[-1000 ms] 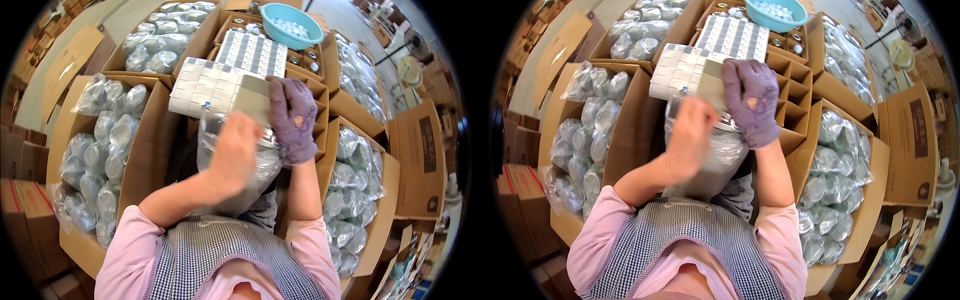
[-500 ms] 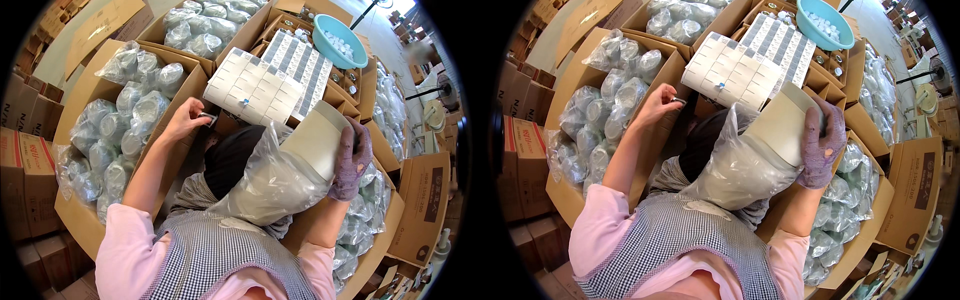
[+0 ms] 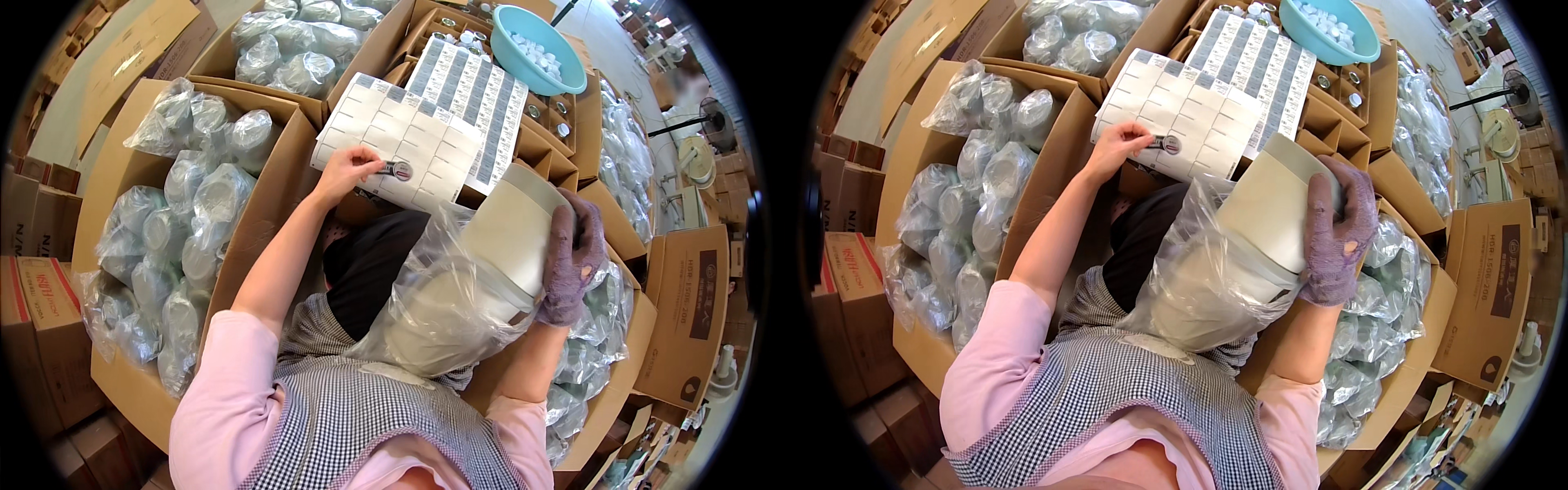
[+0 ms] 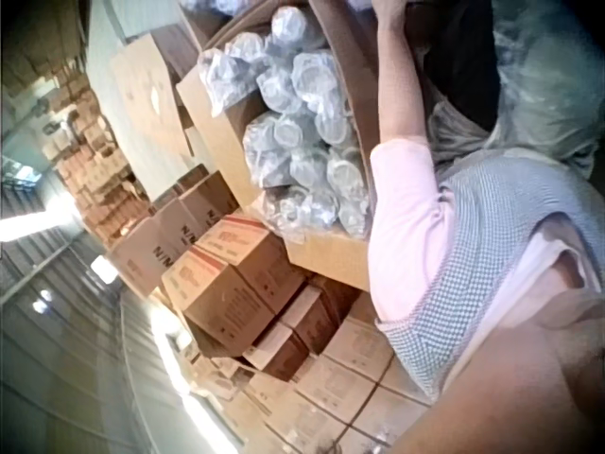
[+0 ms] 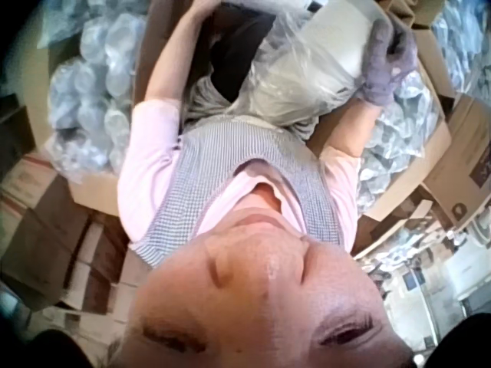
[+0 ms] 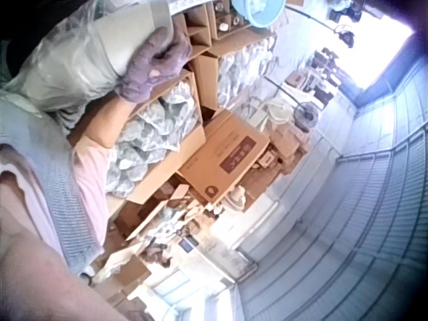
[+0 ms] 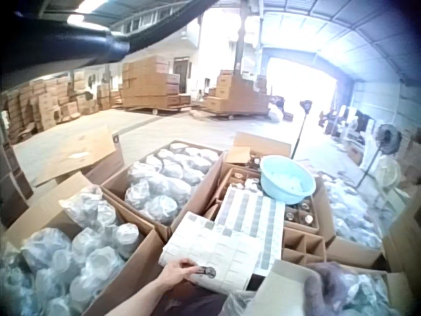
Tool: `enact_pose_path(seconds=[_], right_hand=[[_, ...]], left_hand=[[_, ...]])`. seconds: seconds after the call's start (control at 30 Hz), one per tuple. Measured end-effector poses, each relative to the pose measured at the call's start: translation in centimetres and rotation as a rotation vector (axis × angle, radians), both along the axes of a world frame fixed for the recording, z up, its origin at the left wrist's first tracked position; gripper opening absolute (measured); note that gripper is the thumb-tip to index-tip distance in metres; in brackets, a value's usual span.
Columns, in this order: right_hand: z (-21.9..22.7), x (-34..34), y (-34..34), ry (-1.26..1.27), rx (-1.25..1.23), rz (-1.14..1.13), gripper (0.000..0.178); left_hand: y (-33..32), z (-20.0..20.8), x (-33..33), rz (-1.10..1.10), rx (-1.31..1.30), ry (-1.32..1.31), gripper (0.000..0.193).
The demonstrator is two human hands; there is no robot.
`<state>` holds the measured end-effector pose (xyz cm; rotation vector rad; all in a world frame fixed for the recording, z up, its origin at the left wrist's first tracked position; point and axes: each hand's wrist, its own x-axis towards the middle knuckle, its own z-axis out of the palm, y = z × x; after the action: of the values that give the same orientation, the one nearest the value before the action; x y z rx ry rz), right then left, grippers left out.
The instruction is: The person unpacks cylindrical kitchenware from plastic bags, removes stickers, and assembles each unit by inserting a metal inner pot and a lid. The person repeats this process for several units in a warehouse setting.
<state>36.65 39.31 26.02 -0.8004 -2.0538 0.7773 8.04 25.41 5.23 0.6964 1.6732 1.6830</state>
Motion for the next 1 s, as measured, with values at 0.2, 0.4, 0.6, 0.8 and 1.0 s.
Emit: enact_pose_path(seconds=[0.2,0.4,0.6,0.8,1.0], right_hand=[[-0.5,-0.5,0.7,0.049,0.033,0.078,0.019],[-1.2,0.0,1.7,0.156,-0.024,0.130,0.017],[-1.2,1.5,2.0,0.243,-0.198,0.105,0.024],[1.1,1.6,0.2,0.396,-0.161,0.135,0.038],[-0.4,4.1,3.6,0.870,-0.059,0.713,0.045]], left_hand=[[4.2,-4.2,-1.7,0.195,-0.526,0.758,0.032],[3.7,-3.9,-1.3,0.313,-0.625,0.812,0.085],[4.3,4.4,2.0,0.491,-0.198,1.136,0.057],[4.9,6.6,11.2,-0.571,0.212,-0.159,0.041],[2.1,9.6,14.8,-0.740,0.252,-0.065,0.041]])
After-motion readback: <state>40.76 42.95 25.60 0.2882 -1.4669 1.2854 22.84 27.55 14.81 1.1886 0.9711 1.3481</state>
